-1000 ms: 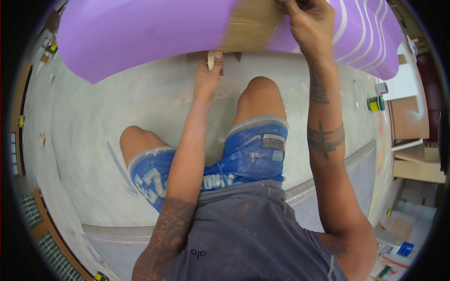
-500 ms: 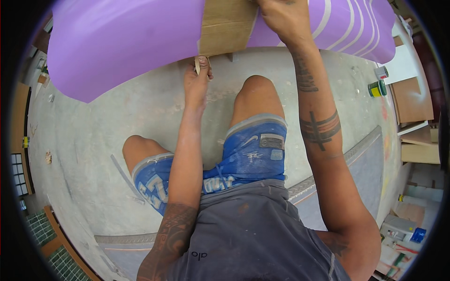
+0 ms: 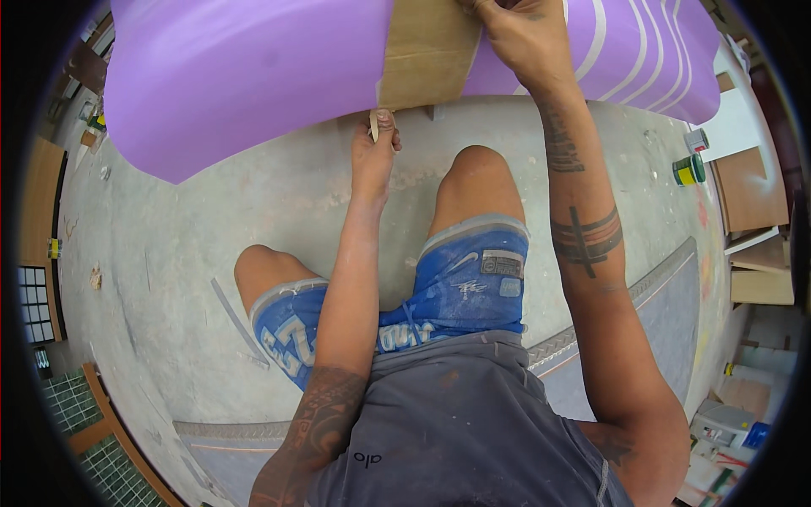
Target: Applying strips of masking tape to a large purple inflatable structure, using a cardboard guide for spacing.
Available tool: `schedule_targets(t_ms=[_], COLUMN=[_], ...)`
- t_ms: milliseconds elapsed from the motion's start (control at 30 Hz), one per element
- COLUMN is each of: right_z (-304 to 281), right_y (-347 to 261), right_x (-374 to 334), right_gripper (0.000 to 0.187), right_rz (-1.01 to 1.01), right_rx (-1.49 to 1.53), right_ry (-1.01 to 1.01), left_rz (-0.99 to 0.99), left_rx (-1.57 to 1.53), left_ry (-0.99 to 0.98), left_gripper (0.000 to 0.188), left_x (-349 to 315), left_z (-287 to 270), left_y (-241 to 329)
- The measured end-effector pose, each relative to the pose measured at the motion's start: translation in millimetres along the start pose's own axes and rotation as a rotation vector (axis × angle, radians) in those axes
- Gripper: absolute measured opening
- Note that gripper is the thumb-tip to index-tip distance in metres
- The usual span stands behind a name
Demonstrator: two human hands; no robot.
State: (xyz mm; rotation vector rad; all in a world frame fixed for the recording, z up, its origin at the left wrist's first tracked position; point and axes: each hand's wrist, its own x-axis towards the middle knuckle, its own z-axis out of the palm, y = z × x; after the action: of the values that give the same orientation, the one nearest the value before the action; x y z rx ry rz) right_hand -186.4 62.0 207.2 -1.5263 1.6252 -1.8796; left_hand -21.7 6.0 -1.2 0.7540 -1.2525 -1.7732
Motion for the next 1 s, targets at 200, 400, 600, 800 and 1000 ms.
schedule_targets(t_ms=[200, 400, 600, 800, 1000], right_z=[-14, -50, -69, -69, -57], right_y=[-36, -56, 10, 7, -35], right_x=[-28, -164, -268, -264, -232], right_gripper=[0.026, 0.030, 0.046, 0.063, 0.051], right_rz=[0.078, 0.664, 0.840, 0.738, 0.311], right_rx=[-0.351, -0.115, -0.348, -0.840, -0.642], right_ry=[0.081, -0.123, -0.054, -0.219, 0.084], left_rz=[0.031, -0.302, -0.350, -0.287, -0.210], left_rx=[0.165, -0.237, 0.208, 0.128, 0.145], left_ry=[0.000, 0.053, -0.104, -0.208, -0.281], left_gripper=[0.049, 0.032, 0.032, 0.026, 0.023], left_x=[0, -1, -32, -60, -95], left_z=[-11, -40, -45, -40, -13], left_y=[-15, -26, 7, 40, 109])
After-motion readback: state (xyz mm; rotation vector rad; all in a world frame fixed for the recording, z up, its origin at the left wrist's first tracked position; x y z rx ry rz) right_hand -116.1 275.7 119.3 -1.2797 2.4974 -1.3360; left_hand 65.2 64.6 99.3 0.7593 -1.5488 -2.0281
